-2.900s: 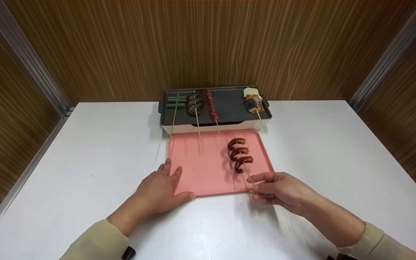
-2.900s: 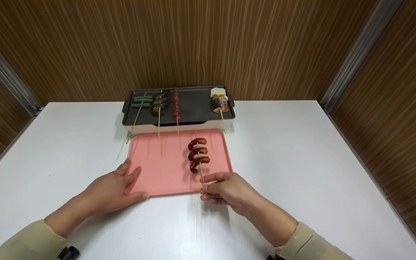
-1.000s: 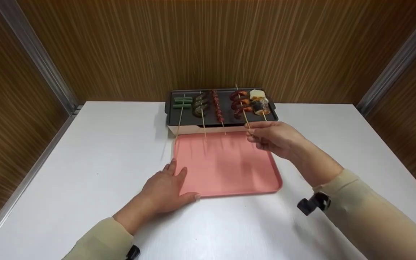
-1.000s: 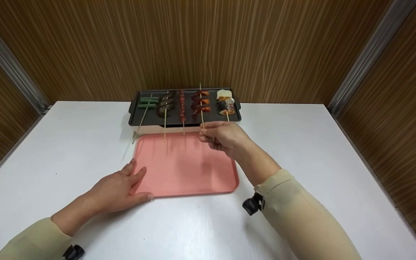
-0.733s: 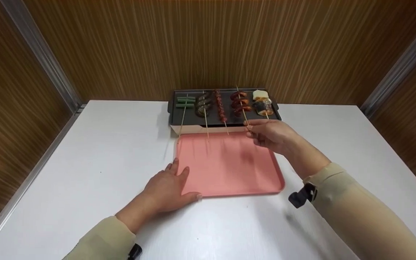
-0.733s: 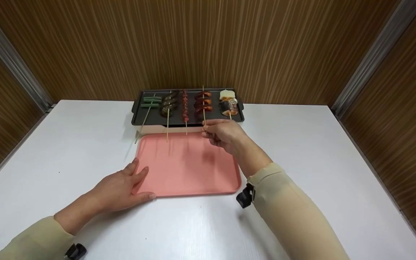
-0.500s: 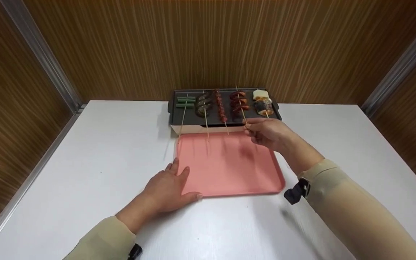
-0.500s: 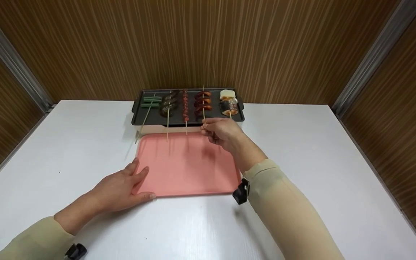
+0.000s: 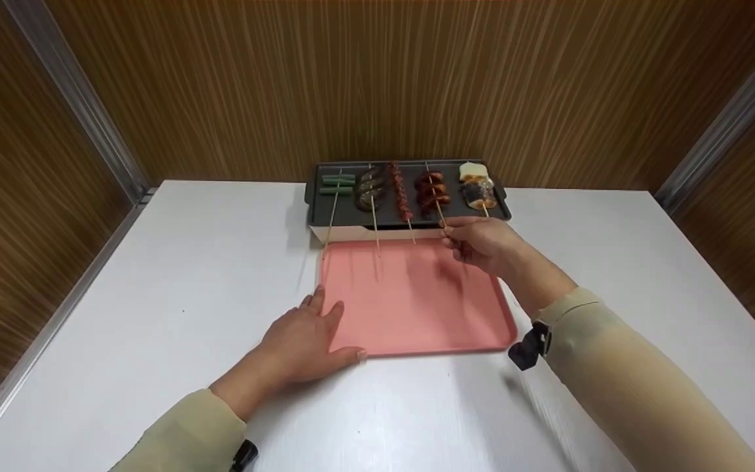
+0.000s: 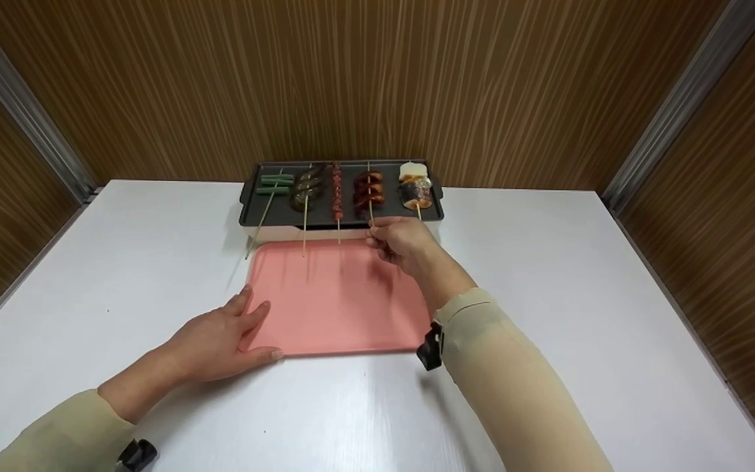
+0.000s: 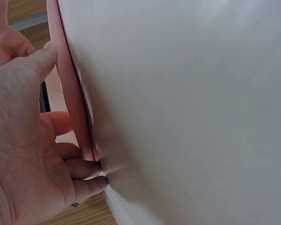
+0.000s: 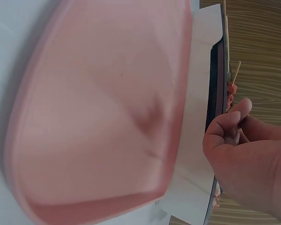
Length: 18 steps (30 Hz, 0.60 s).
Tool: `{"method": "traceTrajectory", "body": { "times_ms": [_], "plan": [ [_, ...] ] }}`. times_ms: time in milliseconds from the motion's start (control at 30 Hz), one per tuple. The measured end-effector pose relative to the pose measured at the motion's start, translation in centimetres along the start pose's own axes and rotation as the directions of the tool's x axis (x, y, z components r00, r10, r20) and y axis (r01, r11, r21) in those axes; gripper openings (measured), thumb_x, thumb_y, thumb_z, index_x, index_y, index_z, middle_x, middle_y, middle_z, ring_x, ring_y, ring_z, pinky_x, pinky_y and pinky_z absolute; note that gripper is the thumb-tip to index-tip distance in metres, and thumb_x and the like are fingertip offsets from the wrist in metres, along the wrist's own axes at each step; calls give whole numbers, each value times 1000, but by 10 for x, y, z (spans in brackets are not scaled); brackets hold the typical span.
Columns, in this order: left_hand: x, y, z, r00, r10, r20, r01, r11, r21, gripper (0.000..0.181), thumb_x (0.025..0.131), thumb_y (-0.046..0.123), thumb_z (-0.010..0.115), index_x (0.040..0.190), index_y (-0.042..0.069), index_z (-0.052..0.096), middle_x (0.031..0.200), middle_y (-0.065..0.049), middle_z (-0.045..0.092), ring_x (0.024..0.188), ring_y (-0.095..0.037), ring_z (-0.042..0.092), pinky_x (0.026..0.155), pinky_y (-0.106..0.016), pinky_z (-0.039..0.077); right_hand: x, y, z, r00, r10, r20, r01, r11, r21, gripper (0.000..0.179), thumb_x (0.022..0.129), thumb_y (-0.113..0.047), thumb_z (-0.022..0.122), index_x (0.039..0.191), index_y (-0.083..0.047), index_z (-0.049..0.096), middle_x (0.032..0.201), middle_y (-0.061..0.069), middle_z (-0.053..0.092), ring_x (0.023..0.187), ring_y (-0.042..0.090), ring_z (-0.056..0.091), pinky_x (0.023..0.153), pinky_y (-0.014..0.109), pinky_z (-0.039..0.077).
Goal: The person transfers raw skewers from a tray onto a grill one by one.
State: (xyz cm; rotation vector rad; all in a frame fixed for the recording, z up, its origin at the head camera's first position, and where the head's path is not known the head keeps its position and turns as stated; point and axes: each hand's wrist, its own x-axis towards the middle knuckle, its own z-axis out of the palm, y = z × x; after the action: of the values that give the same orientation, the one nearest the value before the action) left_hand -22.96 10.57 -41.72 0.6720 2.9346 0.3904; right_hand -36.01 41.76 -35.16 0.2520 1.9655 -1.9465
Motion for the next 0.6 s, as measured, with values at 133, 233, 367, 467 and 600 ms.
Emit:
{"method": "traceTrajectory", "body": {
  "times_ms": [133,233,367,467,600],
  "plan": [
    [1,0,-3,1000,-2,15,2,1000,-3,93,97,68,60,154,-5,50,161,-42,31,141,-57,46,107,-61,48,-3,1,-1,1000,-18,-23,17,1000,-18,40,111,-8,52,150,3,54,99,5,71,84,12,64,73,24,51],
    [1,-1,-5,1000,-4,20,4,1000,0,92,97,68,60,154,-4,51,161,-41,31,141,-56,46,106,-62,49,-9,1,-1,999,-38,-34,35,996,-77,44,111,-11,54,152,4,51,118,13,70,94,14,68,81,24,54],
    [0,-3,-7,1000,-10,13,9,1000,17,92,97,69,59,154,-4,51,161,-40,33,143,-54,45,109,-63,46,-22,2,-1,996,-72,-43,61,973,-223,51,112,-18,55,157,3,45,146,23,59,120,25,68,100,32,55],
    [-2,-3,-8,1000,-13,-8,14,999,37,94,97,70,58,154,-4,51,161,-40,32,145,-54,43,112,-65,41,-36,7,0,986,-159,-54,123,903,-411,54,112,-26,55,158,1,46,152,23,56,133,33,61,108,42,52],
    [-3,-1,-11,998,-8,-63,13,997,75,97,98,73,55,156,-4,48,162,-40,31,147,-54,39,115,-67,37,-56,21,2,923,-382,-52,254,703,-664,57,110,-32,58,155,1,51,147,24,61,135,38,59,108,52,51]
  ]
}}
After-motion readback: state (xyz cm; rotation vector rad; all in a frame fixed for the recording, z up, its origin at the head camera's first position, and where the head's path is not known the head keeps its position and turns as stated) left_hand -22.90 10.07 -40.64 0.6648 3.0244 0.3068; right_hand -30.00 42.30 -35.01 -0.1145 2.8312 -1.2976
